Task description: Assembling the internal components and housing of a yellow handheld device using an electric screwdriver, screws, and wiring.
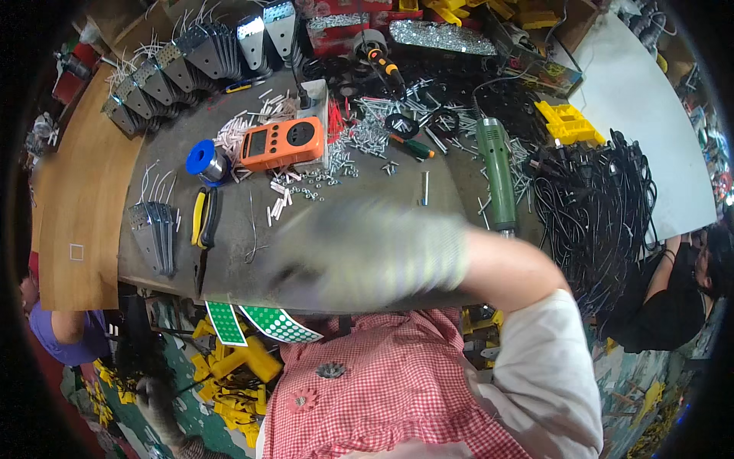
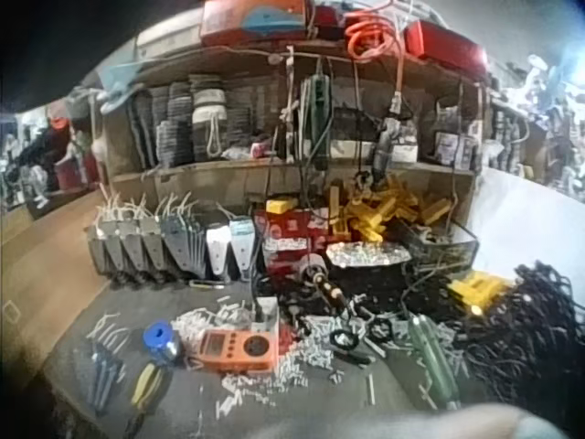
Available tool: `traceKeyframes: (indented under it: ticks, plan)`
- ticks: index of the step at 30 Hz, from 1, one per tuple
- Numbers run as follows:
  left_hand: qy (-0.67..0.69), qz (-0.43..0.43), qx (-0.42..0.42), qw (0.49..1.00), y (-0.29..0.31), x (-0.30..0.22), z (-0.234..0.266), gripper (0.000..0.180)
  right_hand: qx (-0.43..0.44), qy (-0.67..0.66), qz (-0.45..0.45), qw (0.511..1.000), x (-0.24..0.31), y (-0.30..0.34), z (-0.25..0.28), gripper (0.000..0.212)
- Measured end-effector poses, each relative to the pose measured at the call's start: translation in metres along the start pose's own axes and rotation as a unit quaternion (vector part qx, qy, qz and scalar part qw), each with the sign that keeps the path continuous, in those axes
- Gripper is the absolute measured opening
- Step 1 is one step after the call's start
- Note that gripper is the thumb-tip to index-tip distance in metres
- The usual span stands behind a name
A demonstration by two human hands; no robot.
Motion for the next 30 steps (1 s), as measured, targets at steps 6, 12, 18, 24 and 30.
traceKeyframes:
  ticks: [6,12,18,24,30]
  plan:
    - [-0.323,-0.115,-0.229,0.911,0.01,0.078,0.097,0.024,-0.017,0.565,-0.484,0.667,-0.166,0.069,0.06,0.023]
    - [-0.367,-0.011,-0.227,0.902,-0.016,0.17,0.171,0.027,-0.012,0.566,-0.509,0.648,-0.215,0.078,0.062,0.022]
    - [-0.459,0.012,-0.139,0.878,-0.026,0.258,0.063,0.028,-0.087,0.615,-0.435,0.652,-0.24,0.084,0.053,0.019]
    - [-0.568,0.075,-0.099,0.813,0.032,0.261,0.074,0.03,-0.104,0.599,-0.457,0.649,-0.265,0.104,0.061,0.025]
    - [-0.638,0.135,-0.002,0.759,0.051,0.287,0.061,0.031,-0.065,0.586,-0.442,0.676,-0.275,0.085,0.072,0.029]
Point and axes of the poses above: each hand's wrist, its own y-axis away from the middle knuckle, its own z-axis out of the back of the hand, x = y × z, the point moved 2 cm from there along -y, towards the middle knuckle, and after that the axes turned 14 degrees about y, right-handed, at the moved point
